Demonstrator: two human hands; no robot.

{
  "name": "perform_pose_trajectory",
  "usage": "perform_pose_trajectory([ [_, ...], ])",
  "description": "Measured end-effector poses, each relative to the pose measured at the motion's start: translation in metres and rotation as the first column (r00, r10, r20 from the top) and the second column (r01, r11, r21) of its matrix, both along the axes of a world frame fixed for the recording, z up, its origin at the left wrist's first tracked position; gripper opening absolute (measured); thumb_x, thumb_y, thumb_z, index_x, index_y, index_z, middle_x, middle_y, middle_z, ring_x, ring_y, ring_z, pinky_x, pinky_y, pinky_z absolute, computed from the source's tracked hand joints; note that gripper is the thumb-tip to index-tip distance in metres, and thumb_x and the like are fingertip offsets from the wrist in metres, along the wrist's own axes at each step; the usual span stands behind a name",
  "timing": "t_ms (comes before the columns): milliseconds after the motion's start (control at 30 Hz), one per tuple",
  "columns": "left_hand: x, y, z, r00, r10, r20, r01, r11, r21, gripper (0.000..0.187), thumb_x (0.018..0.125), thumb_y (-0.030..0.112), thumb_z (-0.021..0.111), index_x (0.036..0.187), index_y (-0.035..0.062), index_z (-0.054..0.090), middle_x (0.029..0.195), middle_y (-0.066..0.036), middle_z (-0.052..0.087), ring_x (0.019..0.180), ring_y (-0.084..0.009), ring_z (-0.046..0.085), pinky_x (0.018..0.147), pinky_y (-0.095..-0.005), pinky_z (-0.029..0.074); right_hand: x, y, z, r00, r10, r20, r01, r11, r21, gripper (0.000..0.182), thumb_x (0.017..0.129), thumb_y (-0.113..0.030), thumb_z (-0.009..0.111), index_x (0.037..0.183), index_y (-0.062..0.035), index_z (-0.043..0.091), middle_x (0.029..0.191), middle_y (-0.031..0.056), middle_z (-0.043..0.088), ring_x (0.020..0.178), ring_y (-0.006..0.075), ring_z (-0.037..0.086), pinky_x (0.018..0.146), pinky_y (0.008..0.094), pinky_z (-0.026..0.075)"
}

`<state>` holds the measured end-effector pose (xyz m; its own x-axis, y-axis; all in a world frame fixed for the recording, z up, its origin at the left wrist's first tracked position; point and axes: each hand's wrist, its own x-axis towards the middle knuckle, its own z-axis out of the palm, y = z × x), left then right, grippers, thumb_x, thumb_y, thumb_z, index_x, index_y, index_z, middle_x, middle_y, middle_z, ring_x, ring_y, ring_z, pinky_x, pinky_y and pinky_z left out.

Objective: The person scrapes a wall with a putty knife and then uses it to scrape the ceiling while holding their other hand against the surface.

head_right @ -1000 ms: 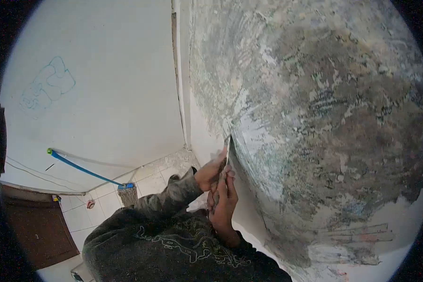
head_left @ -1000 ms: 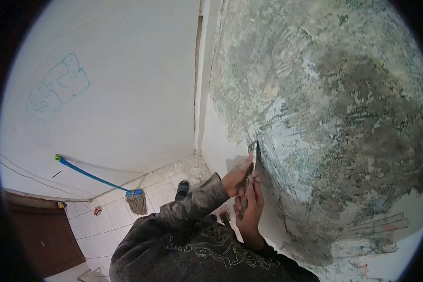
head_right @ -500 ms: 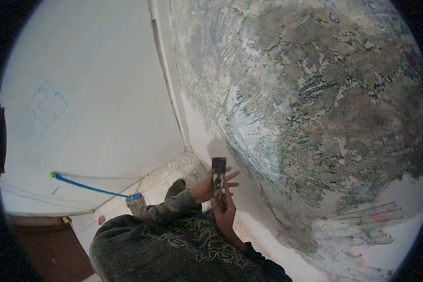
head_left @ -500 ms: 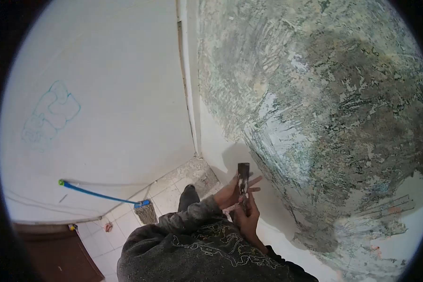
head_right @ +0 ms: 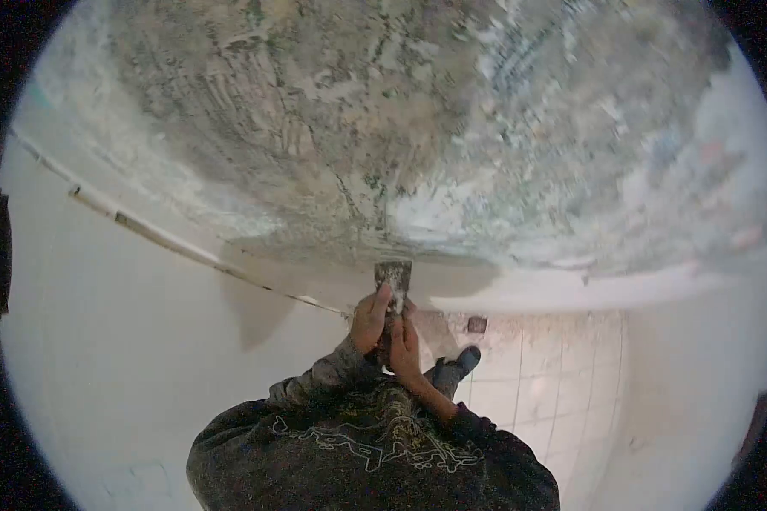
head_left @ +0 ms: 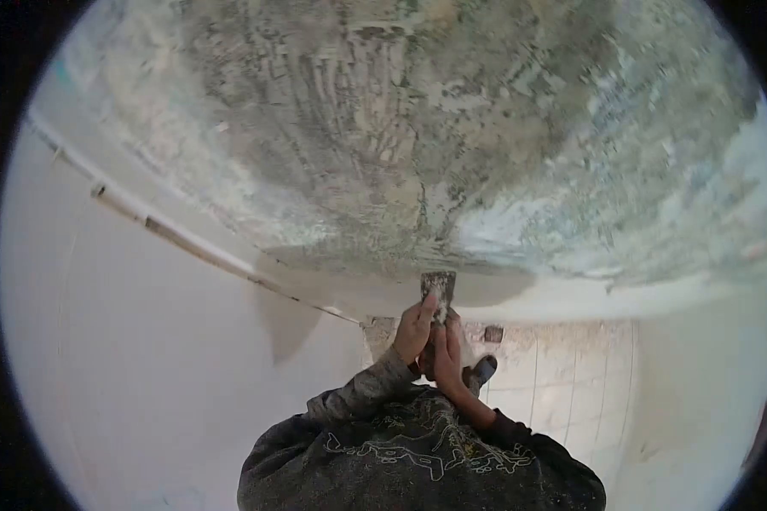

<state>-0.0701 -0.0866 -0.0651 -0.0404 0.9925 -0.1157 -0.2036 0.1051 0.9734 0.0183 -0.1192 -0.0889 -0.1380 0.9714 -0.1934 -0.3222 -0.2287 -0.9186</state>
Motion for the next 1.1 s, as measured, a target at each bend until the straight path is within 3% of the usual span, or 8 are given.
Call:
perform_pose_trajectory([
  [67, -0.016, 0.006, 0.002, 0.985, -0.068, -0.156, 0.072, 0.997, 0.021, 0.046, 0.096, 0.039, 0.038, 0.086, -0.0001, 0.06, 0.07, -0.002, 0.057, 0.063, -0.0104, 0.052, 0.061, -0.0269, 0.045, -0.021, -0.014, 0.0, 0.993, -0.112, -0.048, 0.11, 0.993, -0.036, 0.032, 0.098, -0.031, 0.031, 0.105, -0.0037, 0.045, 0.058, 0.0026, 0.048, 0.04, 0.0114, 0.044, 0.037, 0.0256, 0.038],
  [200, -0.05, 0.01, 0.039, 0.953, -0.295, 0.07, 0.298, 0.953, -0.046, 0.038, 0.095, 0.034, 0.041, 0.09, -0.0001, 0.057, 0.069, -0.001, 0.051, 0.065, -0.0095, 0.048, 0.062, -0.0247, 0.042, -0.055, -0.024, 0.052, 0.955, -0.037, -0.294, -0.019, 0.982, -0.186, 0.035, 0.097, -0.041, 0.028, 0.096, -0.0093, 0.044, 0.056, 0.0032, 0.045, 0.036, 0.0145, 0.043, 0.034, 0.0279, 0.039],
  [233, -0.055, 0.01, 0.055, 0.938, -0.33, 0.103, 0.342, 0.93, -0.134, 0.037, 0.096, 0.034, 0.038, 0.104, 0.0005, 0.053, 0.079, -0.001, 0.052, 0.069, -0.0137, 0.05, 0.067, -0.0292, 0.044, -0.065, -0.024, 0.063, 0.928, -0.082, -0.364, -0.002, 0.974, -0.224, 0.035, 0.097, -0.042, 0.028, 0.096, -0.0099, 0.044, 0.054, 0.0031, 0.043, 0.035, 0.0144, 0.041, 0.032, 0.027, 0.037],
  [367, -0.088, 0.015, 0.062, 0.379, -0.361, 0.852, 0.65, 0.759, 0.032, 0.052, 0.092, 0.044, 0.042, 0.121, 0.0012, 0.043, 0.085, -0.002, 0.047, 0.083, -0.0192, 0.05, 0.079, -0.0348, 0.042, -0.093, -0.032, 0.119, 0.836, -0.221, -0.503, 0.032, 0.934, -0.357, 0.035, 0.095, -0.047, 0.031, 0.093, -0.014, 0.042, 0.053, 0.0024, 0.039, 0.035, 0.0154, 0.039, 0.033, 0.0278, 0.034],
  [467, -0.075, 0.013, 0.03, -0.156, -0.252, 0.955, 0.66, 0.692, 0.291, 0.048, 0.092, 0.036, 0.045, 0.121, -0.0014, 0.039, 0.085, -0.004, 0.049, 0.084, -0.0183, 0.052, 0.082, -0.0323, 0.043, -0.112, -0.034, 0.123, 0.754, -0.242, -0.61, -0.012, 0.924, -0.381, 0.032, 0.094, -0.048, 0.032, 0.092, -0.0173, 0.042, 0.054, 0.0011, 0.037, 0.037, 0.0154, 0.039, 0.034, 0.0277, 0.033],
  [633, -0.068, 0.012, 0.038, -0.375, -0.084, 0.923, 0.551, 0.781, 0.294, 0.029, 0.096, 0.019, 0.037, 0.12, 0.0034, 0.032, 0.081, -0.001, 0.048, 0.072, -0.0119, 0.052, 0.071, -0.0261, 0.045, -0.12, -0.034, 0.134, 0.663, -0.323, -0.675, -0.029, 0.89, -0.455, 0.031, 0.095, -0.047, 0.031, 0.094, -0.0178, 0.042, 0.057, 0.0005, 0.038, 0.04, 0.0142, 0.037, 0.035, 0.0271, 0.032],
  [967, -0.078, 0.031, 0.035, -0.395, -0.254, 0.883, 0.57, 0.686, 0.452, 0.02, 0.095, 0.005, 0.035, 0.113, -0.0032, 0.036, 0.083, -0.002, 0.047, 0.063, -0.0058, 0.049, 0.064, -0.0198, 0.044, -0.124, -0.032, 0.12, 0.675, -0.234, -0.7, -0.043, 0.934, -0.354, 0.029, 0.095, -0.047, 0.028, 0.099, -0.0196, 0.04, 0.059, -0.0001, 0.034, 0.042, 0.0132, 0.035, 0.036, 0.0256, 0.031],
  [1100, -0.089, 0.029, 0.032, -0.305, -0.344, 0.888, 0.502, 0.735, 0.456, 0.056, 0.078, -0.009, 0.058, 0.126, -0.0067, 0.029, 0.095, 0.0, 0.042, 0.074, -0.0027, 0.046, 0.072, -0.0159, 0.041, -0.138, -0.029, 0.139, 0.653, -0.303, -0.694, -0.002, 0.916, -0.401, 0.029, 0.095, -0.047, 0.028, 0.099, -0.0207, 0.04, 0.059, -0.0008, 0.033, 0.042, 0.0125, 0.034, 0.037, 0.0252, 0.031],
])
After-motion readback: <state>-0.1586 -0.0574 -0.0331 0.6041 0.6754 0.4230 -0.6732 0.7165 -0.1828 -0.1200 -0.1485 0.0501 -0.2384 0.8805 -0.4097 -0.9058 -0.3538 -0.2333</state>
